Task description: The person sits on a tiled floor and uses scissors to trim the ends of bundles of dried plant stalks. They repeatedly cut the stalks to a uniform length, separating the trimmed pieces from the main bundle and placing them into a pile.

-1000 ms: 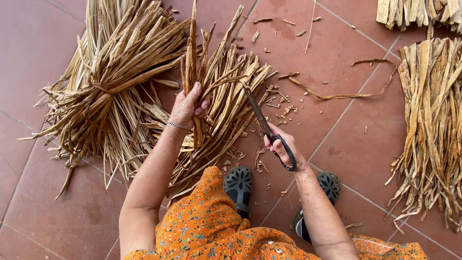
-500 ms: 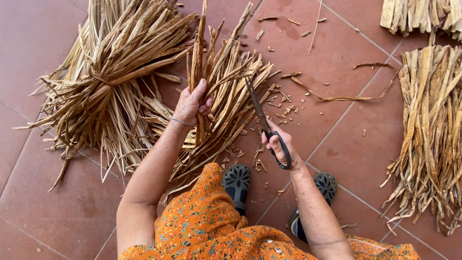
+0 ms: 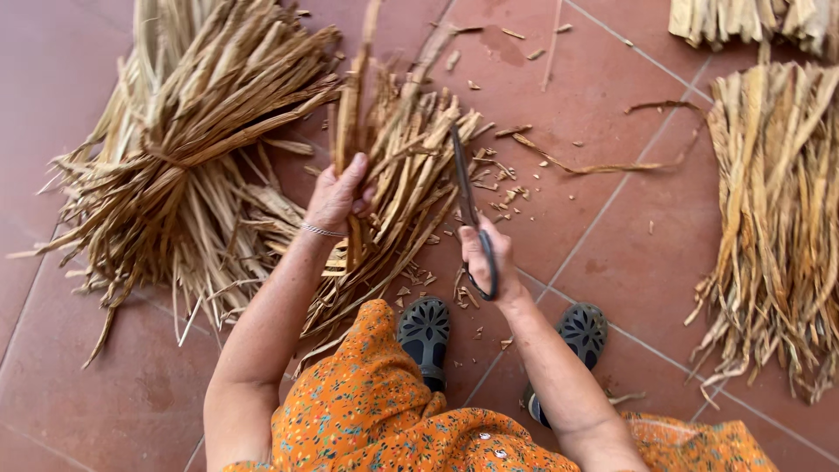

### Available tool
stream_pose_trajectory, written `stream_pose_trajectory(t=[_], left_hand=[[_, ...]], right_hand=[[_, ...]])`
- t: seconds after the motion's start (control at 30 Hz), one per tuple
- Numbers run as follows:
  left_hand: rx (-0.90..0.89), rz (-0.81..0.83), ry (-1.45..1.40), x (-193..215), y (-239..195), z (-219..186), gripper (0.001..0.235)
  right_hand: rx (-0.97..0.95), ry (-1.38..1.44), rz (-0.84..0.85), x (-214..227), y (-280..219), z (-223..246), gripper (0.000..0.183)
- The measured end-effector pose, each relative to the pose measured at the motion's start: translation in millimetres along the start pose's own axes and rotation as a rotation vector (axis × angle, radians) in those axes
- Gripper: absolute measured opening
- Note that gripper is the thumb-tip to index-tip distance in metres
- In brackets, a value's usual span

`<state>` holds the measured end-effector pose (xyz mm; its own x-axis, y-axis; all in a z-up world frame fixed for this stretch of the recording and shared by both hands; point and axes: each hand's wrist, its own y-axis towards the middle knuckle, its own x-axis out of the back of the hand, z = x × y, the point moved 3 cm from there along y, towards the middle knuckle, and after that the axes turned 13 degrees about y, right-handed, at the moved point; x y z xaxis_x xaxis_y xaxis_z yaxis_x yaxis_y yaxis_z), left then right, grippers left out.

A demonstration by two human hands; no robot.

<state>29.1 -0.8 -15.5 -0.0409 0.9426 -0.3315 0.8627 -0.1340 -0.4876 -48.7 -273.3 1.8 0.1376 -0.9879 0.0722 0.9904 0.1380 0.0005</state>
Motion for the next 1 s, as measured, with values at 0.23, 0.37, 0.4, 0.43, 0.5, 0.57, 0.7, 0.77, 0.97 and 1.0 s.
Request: stream_pose_trajectory(t=[0.23,0.37,0.4,0.43,0.5,0.57,0.7,0.77,0.97,1.0], left_hand=[[-0.126,-0.011,0.432,0.8,-15.6,-27.2,0.029],[-0.003,-0.117,0.627,-11.7,-27.6,-39.7,0.018],[0.019,-0.119,0.589,-15.2,-29.6,-41.0,0.014],[-0.003,-0.130,0.612,-17.3,-31.4,-43.6,0.013],[-0.030,-0.167,0.584,-18.0,-33.4,-48.0,0.012],[-0.074,-0.206,0.481,-14.8,-33.9,-52.3,0.008],[-0.240,-0.159,0.259,-7.3,-45.7,-53.1,0.004],[-0.253,-0.161,0.254,-2.3,-47.4,-51.9,0.003],[-0.257,-0.165,0.227,4.9,-46.0,-45.7,0.003],[-0.265,-0.161,0.224,5.0,-47.5,-46.6,0.004]], right_hand=[[0.104,-0.569,0.132,-21.3,-4.1,-69.6,0.039],[0.204,-0.727,0.195,-37.7,-27.2,-103.5,0.077],[0.103,-0.796,0.260,-41.0,-31.5,-113.1,0.079],[0.003,-0.858,0.328,-43.0,-32.3,-121.6,0.080],[0.237,-1.468,0.591,-47.3,-22.6,-129.8,0.065],[0.119,-1.435,0.573,-29.7,-8.3,-129.0,0.049],[0.170,-0.626,-0.194,63.3,46.3,-95.8,0.030],[0.090,-0.870,-0.301,110.0,66.4,-84.8,0.037],[0.306,-1.069,-0.396,194.3,77.9,-73.1,0.038],[0.310,-1.082,-0.356,200.5,77.5,-76.6,0.027]])
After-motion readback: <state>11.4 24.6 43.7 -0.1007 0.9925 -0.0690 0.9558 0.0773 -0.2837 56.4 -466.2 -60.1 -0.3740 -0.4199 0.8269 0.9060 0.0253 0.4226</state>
